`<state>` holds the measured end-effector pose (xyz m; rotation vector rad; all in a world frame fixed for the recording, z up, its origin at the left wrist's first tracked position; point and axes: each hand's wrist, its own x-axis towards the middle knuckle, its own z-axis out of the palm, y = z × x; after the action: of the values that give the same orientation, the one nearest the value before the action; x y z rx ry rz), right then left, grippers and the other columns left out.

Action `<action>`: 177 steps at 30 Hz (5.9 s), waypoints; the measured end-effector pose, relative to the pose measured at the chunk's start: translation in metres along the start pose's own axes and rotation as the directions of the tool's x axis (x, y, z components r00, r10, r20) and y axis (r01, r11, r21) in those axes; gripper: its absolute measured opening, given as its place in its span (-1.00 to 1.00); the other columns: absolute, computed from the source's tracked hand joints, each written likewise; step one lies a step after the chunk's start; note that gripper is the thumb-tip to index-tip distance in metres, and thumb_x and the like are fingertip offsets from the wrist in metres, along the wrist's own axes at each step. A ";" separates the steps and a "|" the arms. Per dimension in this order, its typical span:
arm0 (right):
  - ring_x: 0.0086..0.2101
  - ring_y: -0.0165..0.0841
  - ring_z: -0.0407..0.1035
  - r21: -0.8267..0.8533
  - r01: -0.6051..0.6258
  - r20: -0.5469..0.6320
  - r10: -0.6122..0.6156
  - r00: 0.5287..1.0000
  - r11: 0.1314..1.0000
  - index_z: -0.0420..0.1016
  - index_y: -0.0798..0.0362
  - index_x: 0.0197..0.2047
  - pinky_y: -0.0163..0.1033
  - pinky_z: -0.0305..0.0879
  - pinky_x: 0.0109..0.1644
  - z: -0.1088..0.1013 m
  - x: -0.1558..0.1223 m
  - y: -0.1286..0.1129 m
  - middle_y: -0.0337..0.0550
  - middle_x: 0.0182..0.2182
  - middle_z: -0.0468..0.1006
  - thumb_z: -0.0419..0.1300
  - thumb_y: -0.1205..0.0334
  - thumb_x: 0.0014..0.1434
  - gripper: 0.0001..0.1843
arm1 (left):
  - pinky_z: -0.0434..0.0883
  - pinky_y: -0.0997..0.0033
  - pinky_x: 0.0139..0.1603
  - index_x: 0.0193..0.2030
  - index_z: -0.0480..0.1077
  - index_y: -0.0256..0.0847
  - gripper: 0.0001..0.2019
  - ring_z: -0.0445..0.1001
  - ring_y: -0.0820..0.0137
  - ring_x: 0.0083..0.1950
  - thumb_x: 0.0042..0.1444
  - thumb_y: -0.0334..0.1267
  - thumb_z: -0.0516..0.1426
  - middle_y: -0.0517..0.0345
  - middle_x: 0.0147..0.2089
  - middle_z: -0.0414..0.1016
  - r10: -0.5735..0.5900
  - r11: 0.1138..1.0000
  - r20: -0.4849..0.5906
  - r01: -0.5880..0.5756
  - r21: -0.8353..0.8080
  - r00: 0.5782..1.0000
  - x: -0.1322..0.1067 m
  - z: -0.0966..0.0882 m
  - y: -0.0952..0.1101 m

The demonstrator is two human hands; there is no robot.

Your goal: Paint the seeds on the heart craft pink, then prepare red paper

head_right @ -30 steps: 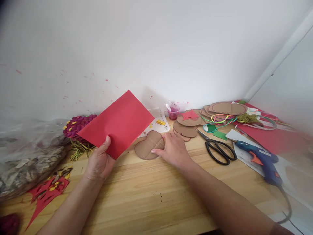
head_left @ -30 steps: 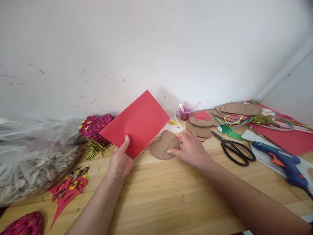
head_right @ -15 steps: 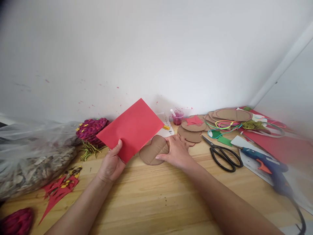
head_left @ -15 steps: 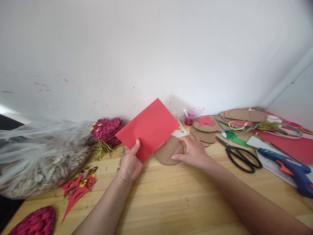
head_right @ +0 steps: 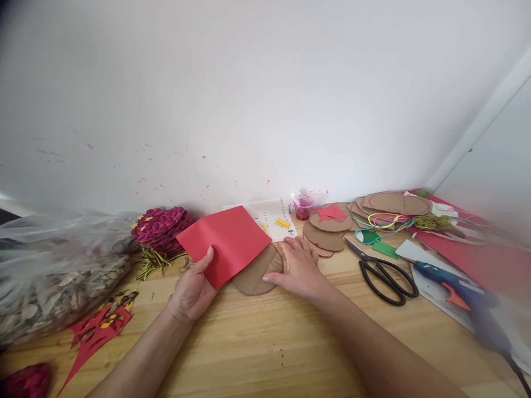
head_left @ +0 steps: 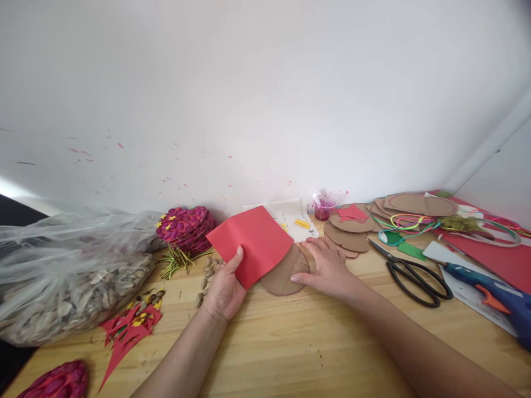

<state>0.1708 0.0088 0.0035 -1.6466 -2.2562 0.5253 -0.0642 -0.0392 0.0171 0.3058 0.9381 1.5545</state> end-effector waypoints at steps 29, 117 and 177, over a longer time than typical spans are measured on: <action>-0.10 -0.19 0.47 0.867 0.004 -0.139 0.233 0.962 0.498 0.59 -0.04 -0.26 -0.08 0.36 0.03 -0.012 -0.004 -0.012 -0.13 -0.19 0.63 0.41 -0.16 -0.03 -0.60 | 0.53 0.13 0.32 0.29 0.47 -0.13 -0.59 0.60 0.17 0.24 0.31 -0.34 0.23 -0.03 0.24 0.61 -0.013 1.000 0.046 0.013 0.006 0.999 -0.008 0.003 -0.001; -0.29 -0.33 0.49 0.954 0.263 -0.275 0.071 0.959 0.146 0.65 -0.20 0.07 -0.15 0.43 -0.23 -0.042 -0.019 -0.015 -0.18 -0.12 0.67 0.38 0.13 0.13 -0.60 | 0.49 0.49 -0.69 0.31 0.34 -0.31 -0.60 0.67 0.28 -0.46 0.36 -0.42 0.13 -0.07 -0.17 0.73 -0.194 0.965 -0.017 0.194 0.176 0.981 -0.010 0.009 0.012; -0.41 -0.35 0.25 0.501 0.242 -0.521 0.067 0.851 0.831 0.38 0.01 -0.62 -0.19 0.23 -0.27 -0.047 -0.009 0.005 -0.25 -0.55 0.35 0.34 -0.09 0.19 -0.51 | 0.52 0.12 0.18 0.00 0.62 -0.22 -0.48 0.61 0.03 0.15 0.01 0.10 0.43 -0.11 0.07 0.68 0.111 0.871 0.286 -0.232 0.432 0.952 -0.007 -0.007 -0.002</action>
<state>0.1985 0.0068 0.0425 -1.1858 -1.5707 0.5554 -0.0658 -0.0485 0.0133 0.9320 1.0924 1.3916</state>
